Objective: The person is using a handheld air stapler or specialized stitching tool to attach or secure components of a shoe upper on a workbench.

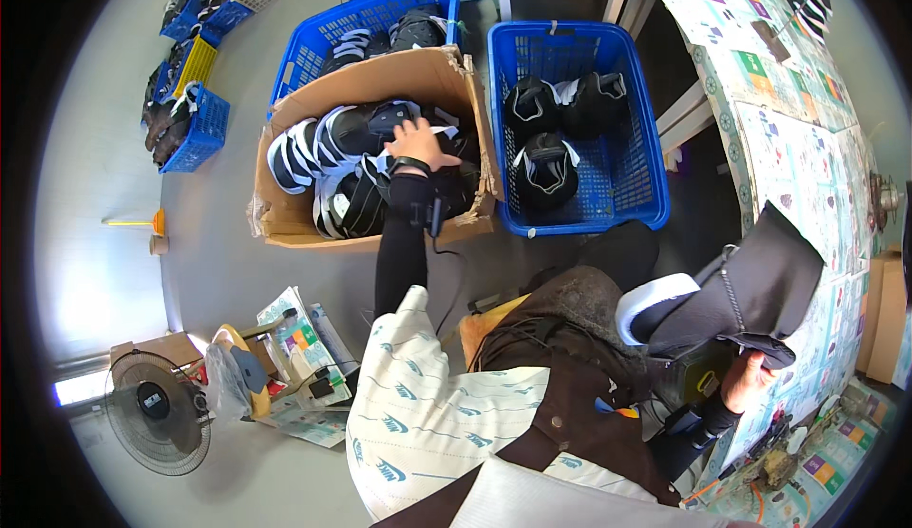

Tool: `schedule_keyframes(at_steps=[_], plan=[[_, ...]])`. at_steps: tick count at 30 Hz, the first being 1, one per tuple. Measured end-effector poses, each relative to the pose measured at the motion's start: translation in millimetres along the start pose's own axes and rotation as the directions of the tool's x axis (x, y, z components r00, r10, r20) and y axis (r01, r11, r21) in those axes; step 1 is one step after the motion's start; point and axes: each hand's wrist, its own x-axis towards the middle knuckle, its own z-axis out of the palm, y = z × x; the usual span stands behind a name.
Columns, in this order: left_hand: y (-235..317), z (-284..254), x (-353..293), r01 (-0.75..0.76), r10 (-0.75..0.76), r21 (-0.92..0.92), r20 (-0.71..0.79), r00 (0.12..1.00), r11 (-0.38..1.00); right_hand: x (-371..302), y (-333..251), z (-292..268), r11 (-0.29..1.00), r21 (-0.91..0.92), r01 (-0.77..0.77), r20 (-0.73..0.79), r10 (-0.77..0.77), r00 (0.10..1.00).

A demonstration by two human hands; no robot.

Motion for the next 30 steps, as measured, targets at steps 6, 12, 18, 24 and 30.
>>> schedule_keyframes(at_steps=[6, 12, 18, 24, 30], plan=[[-75.8, 15.1, 42.1, 0.024, 0.009, -0.204, 0.161, 0.987, 0.979, 1.5, 0.9, -52.0, 0.991, 0.002, 0.132, -0.148, -0.13, 0.98], [-83.0, -128.5, -18.0, -0.013, -0.323, -0.898, -0.171, 0.931, 0.439, -12.4, -33.2, -61.0, 0.144, -0.989, -0.018, -0.082, -0.452, 0.888], [128.9, -130.2, 24.8, 0.246, 0.318, -0.63, -0.001, 0.948, -0.737, 7.4, -47.0, -25.3, 0.973, -0.042, 0.229, -0.571, -0.212, 0.793], [417.0, -119.7, 91.0, 0.782, 0.793, -0.292, -0.478, 0.379, -0.55, 3.8, -82.1, -15.7, 0.958, -0.028, 0.287, -0.654, -0.234, 0.719], [558.9, -88.6, 160.5, 0.597, 0.718, -0.609, 0.063, 0.693, -0.523, -31.2, -90.7, -41.0, 0.947, -0.055, 0.318, -0.642, -0.277, 0.715]])
